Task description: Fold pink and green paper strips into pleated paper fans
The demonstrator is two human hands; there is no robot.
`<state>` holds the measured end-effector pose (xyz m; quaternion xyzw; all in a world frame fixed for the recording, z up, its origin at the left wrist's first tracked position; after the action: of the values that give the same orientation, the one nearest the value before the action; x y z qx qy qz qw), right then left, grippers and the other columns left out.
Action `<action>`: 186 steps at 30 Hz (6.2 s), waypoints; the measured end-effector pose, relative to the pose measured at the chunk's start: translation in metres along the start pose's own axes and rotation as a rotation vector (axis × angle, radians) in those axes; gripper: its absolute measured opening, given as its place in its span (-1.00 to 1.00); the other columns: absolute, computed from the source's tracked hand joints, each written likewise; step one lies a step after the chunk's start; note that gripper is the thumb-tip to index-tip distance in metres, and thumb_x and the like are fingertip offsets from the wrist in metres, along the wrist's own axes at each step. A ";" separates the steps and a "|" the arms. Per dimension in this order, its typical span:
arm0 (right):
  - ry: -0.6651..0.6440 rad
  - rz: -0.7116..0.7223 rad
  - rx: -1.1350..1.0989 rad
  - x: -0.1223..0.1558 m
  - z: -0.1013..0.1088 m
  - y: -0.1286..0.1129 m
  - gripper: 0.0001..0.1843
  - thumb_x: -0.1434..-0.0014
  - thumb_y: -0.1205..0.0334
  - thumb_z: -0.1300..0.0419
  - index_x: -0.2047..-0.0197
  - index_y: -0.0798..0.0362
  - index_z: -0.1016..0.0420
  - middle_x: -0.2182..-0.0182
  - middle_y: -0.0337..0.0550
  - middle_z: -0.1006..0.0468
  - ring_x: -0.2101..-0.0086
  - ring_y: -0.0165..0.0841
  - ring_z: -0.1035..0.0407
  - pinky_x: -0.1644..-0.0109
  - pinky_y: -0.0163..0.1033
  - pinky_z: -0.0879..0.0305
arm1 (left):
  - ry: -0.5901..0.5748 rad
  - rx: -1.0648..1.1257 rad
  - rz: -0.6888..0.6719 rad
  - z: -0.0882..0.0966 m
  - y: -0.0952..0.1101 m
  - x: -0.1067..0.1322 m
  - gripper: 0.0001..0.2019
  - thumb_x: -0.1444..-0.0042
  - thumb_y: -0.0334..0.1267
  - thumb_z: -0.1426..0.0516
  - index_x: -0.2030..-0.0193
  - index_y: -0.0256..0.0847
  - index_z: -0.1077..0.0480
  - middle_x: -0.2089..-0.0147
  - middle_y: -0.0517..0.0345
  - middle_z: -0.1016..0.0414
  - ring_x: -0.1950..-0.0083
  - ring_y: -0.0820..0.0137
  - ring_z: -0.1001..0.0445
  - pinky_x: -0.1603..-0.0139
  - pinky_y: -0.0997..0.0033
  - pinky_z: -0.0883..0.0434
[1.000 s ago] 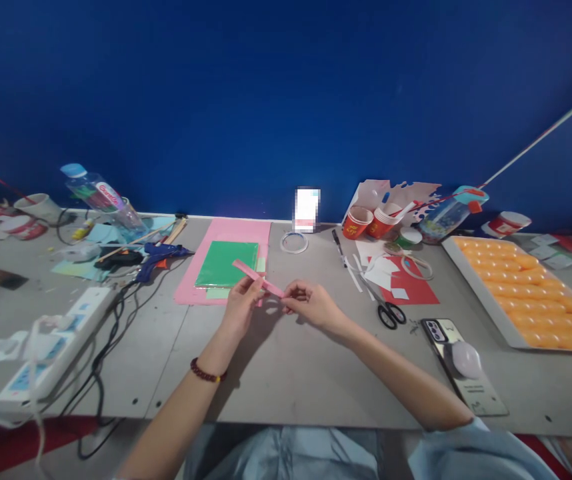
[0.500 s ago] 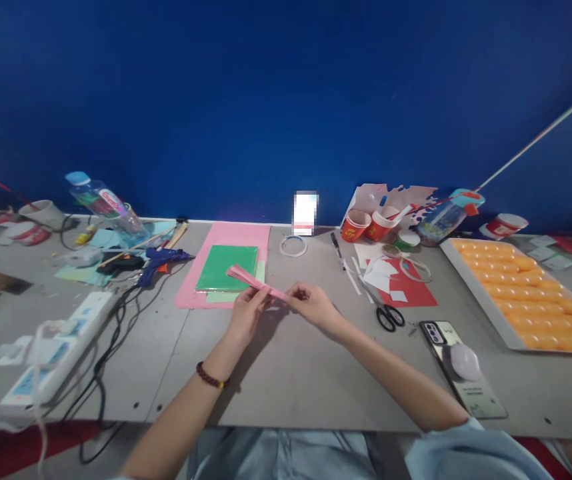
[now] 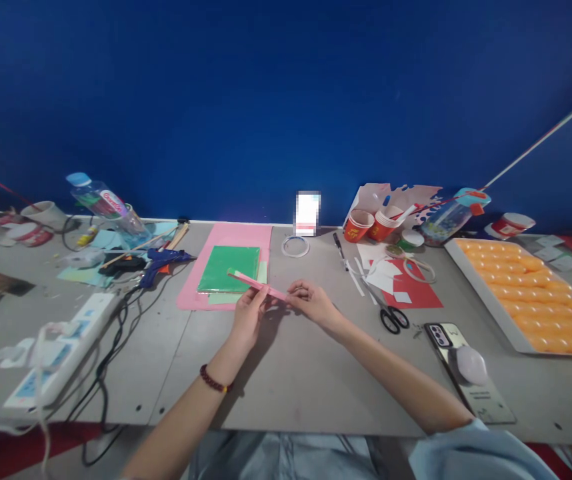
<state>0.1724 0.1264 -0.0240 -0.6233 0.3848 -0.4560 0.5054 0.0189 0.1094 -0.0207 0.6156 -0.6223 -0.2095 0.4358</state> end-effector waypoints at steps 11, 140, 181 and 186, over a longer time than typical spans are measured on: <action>-0.061 -0.043 -0.013 0.004 0.003 -0.011 -0.58 0.04 -0.14 -0.25 0.33 0.07 -0.45 0.46 -0.21 -0.53 0.38 -0.36 -0.43 0.27 -0.26 -0.29 | -0.088 -0.300 0.007 0.000 -0.007 0.001 -0.68 0.25 -0.16 -0.36 0.37 -0.33 -0.51 0.46 0.02 -0.56 0.42 0.33 -0.51 0.30 0.34 -0.42; -0.272 -0.047 0.240 0.026 0.000 -0.032 -0.58 -0.08 -0.14 -0.17 0.32 0.11 -0.44 0.47 -0.21 -0.44 0.50 -0.46 -0.32 0.51 -0.37 -0.21 | -0.183 -0.400 0.029 -0.023 0.000 0.017 -0.81 0.16 -0.18 -0.27 0.48 -0.29 -0.48 0.54 0.21 -0.46 0.53 0.54 -0.33 0.47 0.57 -0.28; 0.221 0.054 -0.022 0.021 0.036 -0.015 -0.58 0.08 -0.13 -0.28 0.37 0.08 -0.51 0.58 -0.25 -0.43 0.60 -0.48 -0.21 0.55 -0.33 -0.17 | -0.505 -0.437 0.298 -0.038 -0.034 0.032 -0.51 -0.01 0.18 -0.10 0.20 -0.25 -0.38 0.69 0.41 -0.17 0.79 0.67 0.06 0.78 0.60 0.07; 0.319 0.066 -0.001 0.019 0.042 -0.011 -0.53 0.13 -0.06 -0.34 0.24 0.05 -0.36 0.62 -0.32 -0.41 0.61 -0.46 -0.22 0.55 -0.33 -0.18 | -0.471 -0.460 0.266 -0.035 -0.038 0.032 -0.53 -0.01 0.20 -0.09 0.29 -0.24 -0.33 0.72 0.43 -0.14 0.79 0.66 0.08 0.78 0.60 0.10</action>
<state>0.2182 0.1218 -0.0129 -0.5302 0.4805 -0.5322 0.4525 0.0740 0.0830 -0.0232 0.3498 -0.7169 -0.4218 0.4310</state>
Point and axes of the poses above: each hand's wrist, its own x-axis away from the middle knuckle, its own z-axis out of the back of the hand, y = z × x, the point moved 4 cm from there along -x, towards the middle knuckle
